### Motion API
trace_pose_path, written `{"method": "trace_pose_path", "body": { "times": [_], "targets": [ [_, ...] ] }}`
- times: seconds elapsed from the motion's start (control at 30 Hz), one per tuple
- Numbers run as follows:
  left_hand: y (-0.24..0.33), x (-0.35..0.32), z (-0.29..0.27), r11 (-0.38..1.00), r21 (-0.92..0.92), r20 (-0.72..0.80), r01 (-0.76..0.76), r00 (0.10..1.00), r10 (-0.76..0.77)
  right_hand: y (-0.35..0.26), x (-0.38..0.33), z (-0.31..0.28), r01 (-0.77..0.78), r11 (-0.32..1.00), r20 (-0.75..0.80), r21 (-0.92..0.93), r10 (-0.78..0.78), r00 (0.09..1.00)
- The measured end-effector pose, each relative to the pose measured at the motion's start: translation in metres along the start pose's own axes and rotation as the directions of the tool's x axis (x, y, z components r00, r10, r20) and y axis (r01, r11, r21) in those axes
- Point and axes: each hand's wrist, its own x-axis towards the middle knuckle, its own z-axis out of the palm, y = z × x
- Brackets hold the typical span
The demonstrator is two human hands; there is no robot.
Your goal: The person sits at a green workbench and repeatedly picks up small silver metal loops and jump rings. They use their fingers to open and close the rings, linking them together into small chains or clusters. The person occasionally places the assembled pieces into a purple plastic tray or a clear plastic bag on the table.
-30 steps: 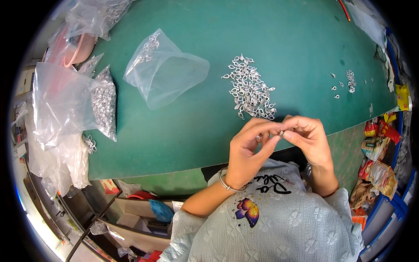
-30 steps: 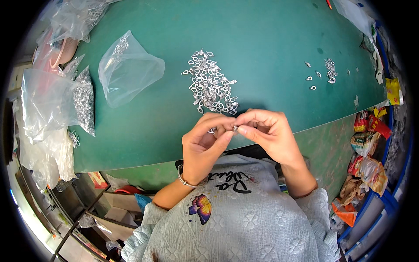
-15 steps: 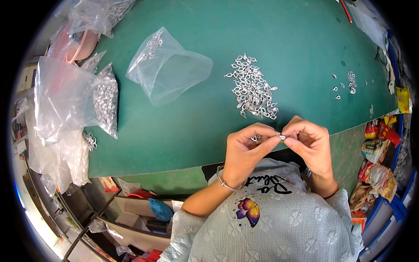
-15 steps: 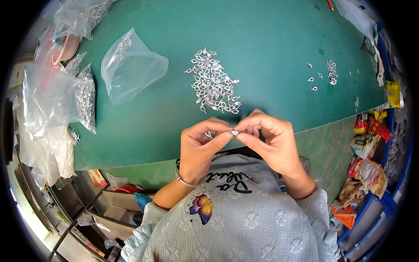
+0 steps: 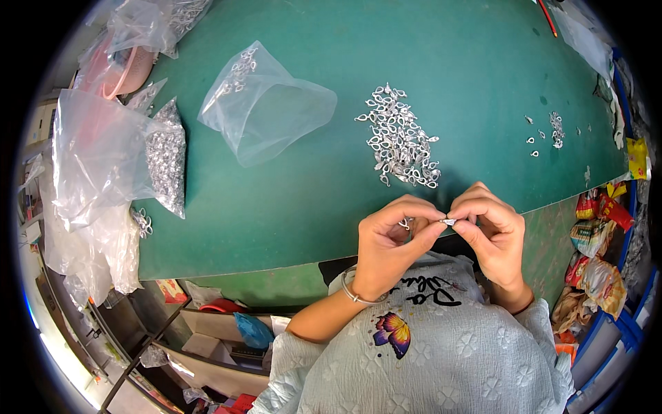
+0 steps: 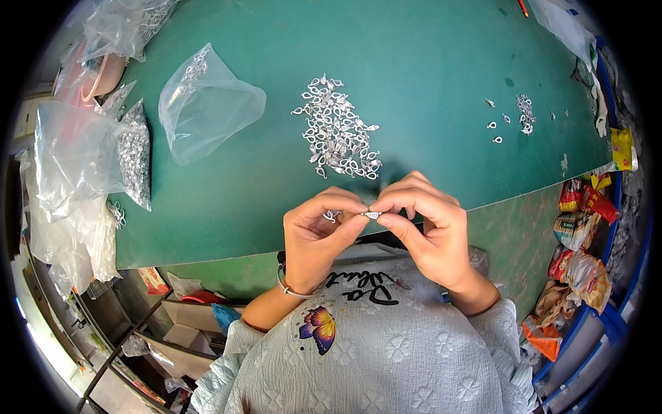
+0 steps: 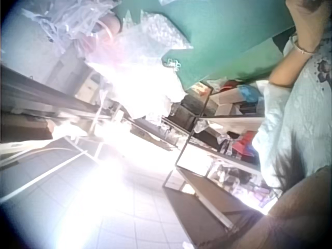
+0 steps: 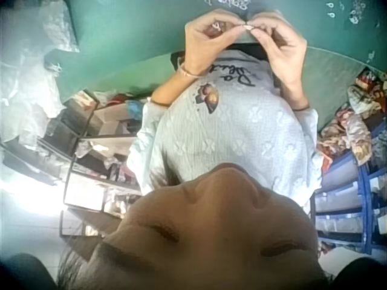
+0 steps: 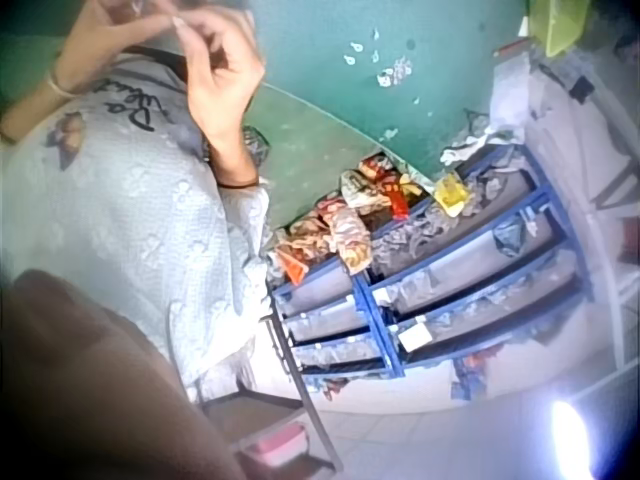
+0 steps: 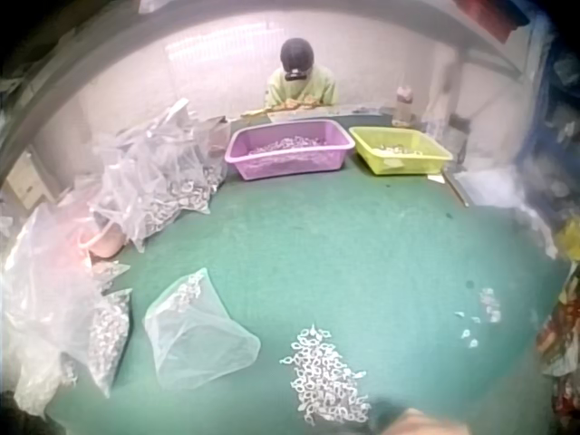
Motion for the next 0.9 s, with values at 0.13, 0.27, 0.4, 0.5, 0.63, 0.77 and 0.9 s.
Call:
{"method": "trace_pose_path", "body": {
  "times": [0.13, 0.27, 0.4, 0.5, 0.63, 0.77, 0.9],
  "targets": [
    [0.000, 0.001, 0.000, 1.000, 0.006, 0.009, -0.014, 1.000, 0.014, 0.000, 0.000, 0.000, 0.008, 1.000, -0.003, -0.017, -0.008, 1.000],
    [-0.002, 0.001, -0.001, 1.000, 0.016, 0.017, -0.022, 1.000, 0.022, -0.001, 0.000, 0.000, 0.019, 0.998, -0.010, -0.057, -0.020, 1.000],
    [-0.003, -0.001, 0.000, 0.995, -0.038, -0.060, 0.090, 0.994, -0.093, 0.007, 0.006, -0.008, 0.020, 0.976, -0.081, -0.217, -0.038, 0.996],
    [-0.001, -0.001, -0.001, 0.985, 0.006, -0.160, 0.172, 0.973, -0.169, 0.029, 0.019, -0.034, -0.067, 0.791, -0.329, -0.608, -0.174, 0.928],
    [-0.002, -0.002, -0.009, 0.977, -0.076, -0.160, 0.198, 0.965, -0.208, 0.055, 0.025, -0.076, -0.224, 0.444, -0.398, -0.868, -0.349, 0.849],
    [-0.010, 0.000, -0.012, 0.976, -0.165, -0.165, 0.140, 0.972, -0.167, 0.042, 0.026, -0.056, -0.182, 0.437, -0.380, -0.881, -0.422, 0.823],
    [-0.012, 0.002, -0.009, 0.982, -0.132, -0.178, 0.133, 0.972, -0.155, 0.035, 0.025, -0.017, 0.186, 0.731, -0.031, -0.656, -0.272, 0.962]
  ]
}}
